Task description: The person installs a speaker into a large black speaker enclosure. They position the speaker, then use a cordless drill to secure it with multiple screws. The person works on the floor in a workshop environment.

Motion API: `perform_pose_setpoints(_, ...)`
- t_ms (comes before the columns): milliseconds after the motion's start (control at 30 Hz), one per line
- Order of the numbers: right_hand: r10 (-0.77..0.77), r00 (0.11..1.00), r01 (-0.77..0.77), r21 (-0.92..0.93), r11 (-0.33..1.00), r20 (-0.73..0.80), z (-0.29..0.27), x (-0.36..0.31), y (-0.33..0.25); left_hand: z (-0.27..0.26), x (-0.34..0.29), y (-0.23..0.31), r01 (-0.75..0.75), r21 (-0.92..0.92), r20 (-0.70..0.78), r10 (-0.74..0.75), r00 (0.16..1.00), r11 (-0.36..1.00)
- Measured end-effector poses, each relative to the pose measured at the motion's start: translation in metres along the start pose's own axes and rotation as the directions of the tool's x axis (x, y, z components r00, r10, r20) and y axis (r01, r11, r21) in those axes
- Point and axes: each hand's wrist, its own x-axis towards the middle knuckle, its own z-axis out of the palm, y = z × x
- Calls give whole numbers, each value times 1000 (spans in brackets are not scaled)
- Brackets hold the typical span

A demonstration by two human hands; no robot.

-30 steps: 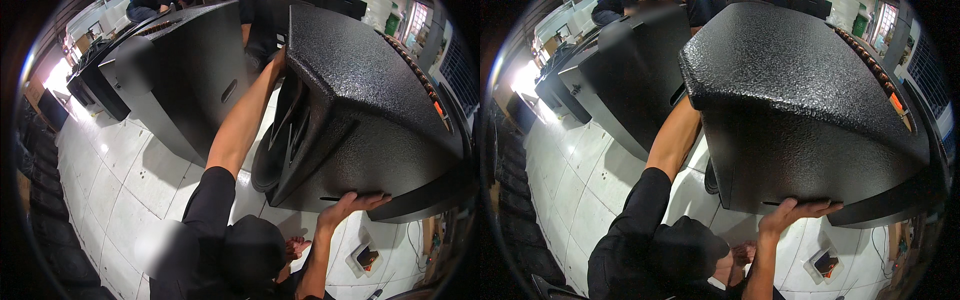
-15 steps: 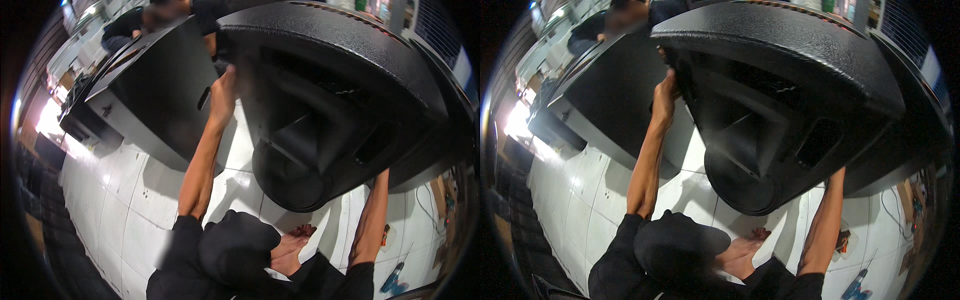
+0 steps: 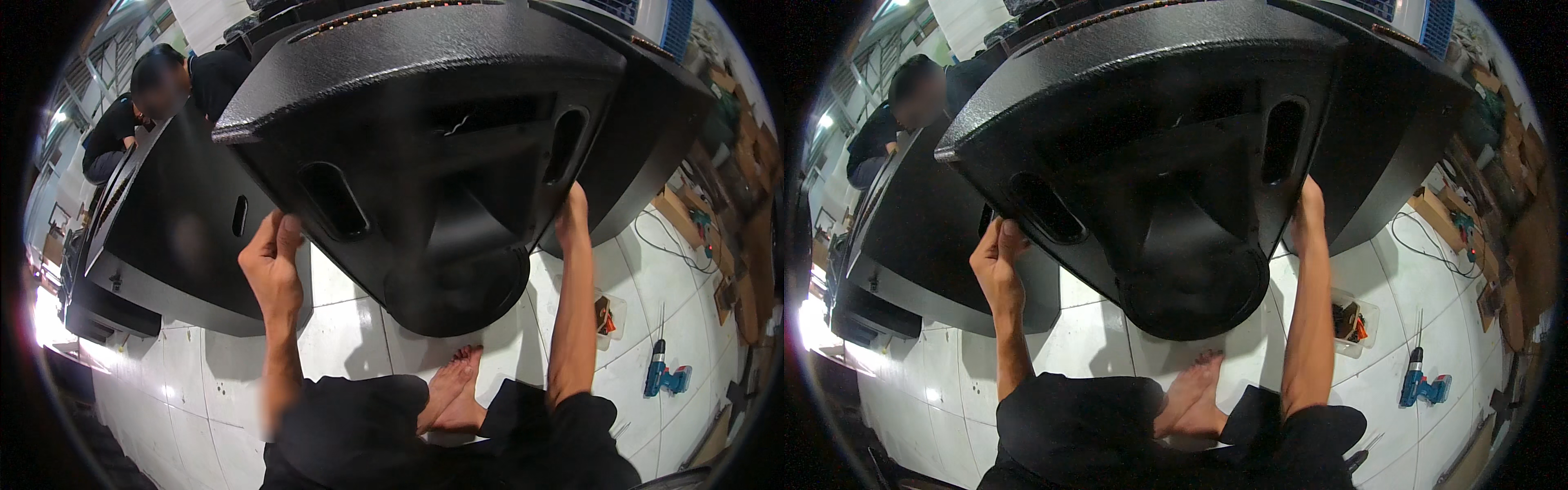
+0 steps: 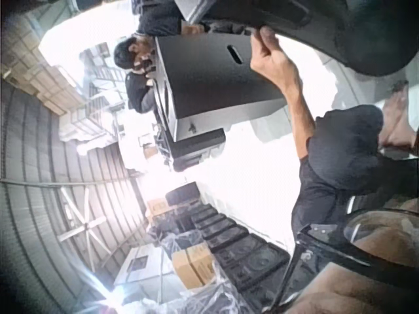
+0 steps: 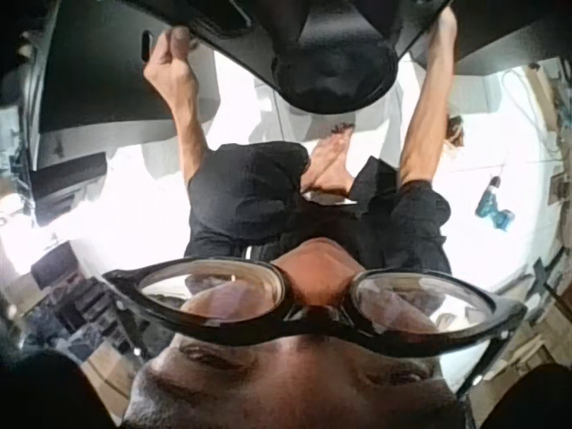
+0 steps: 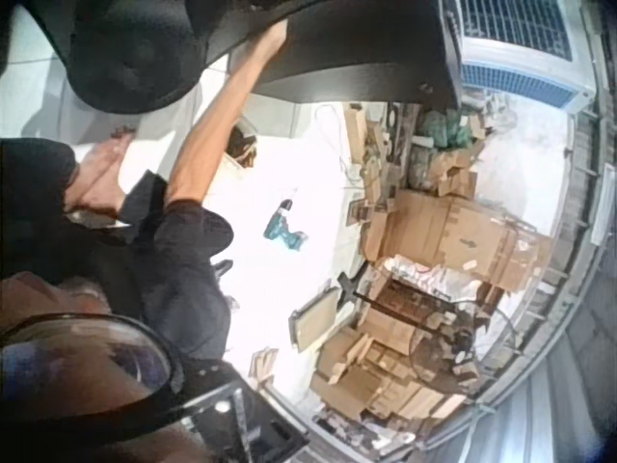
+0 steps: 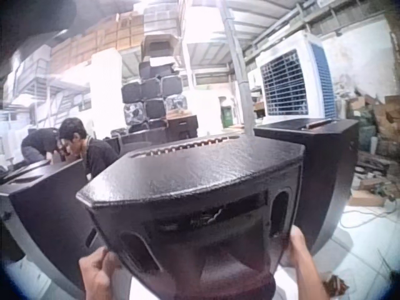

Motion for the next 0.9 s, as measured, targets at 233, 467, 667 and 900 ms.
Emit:
perform_pose_setpoints(233, -12, 967, -85, 369, 925, 254, 44, -163, 29, 16, -31, 4, -676, 226, -3, 694, 720, 701)
perform_pose_setpoints(467, 62, 944, -227, 500, 835, 324, 59, -158, 63, 40, -65, -13, -428, 43, 292, 399, 869, 903)
perform_pose_setpoints(667, -41, 894, -205, 490, 847, 445, 82, -150, 68, 32, -75, -19, -112, 120, 574, 23, 818, 987)
perform_pose_setpoints(900, -137, 894, -110, 504, 857, 427, 81, -144, 72, 46, -85, -27, 398, 1, 657, -300, 691, 917)
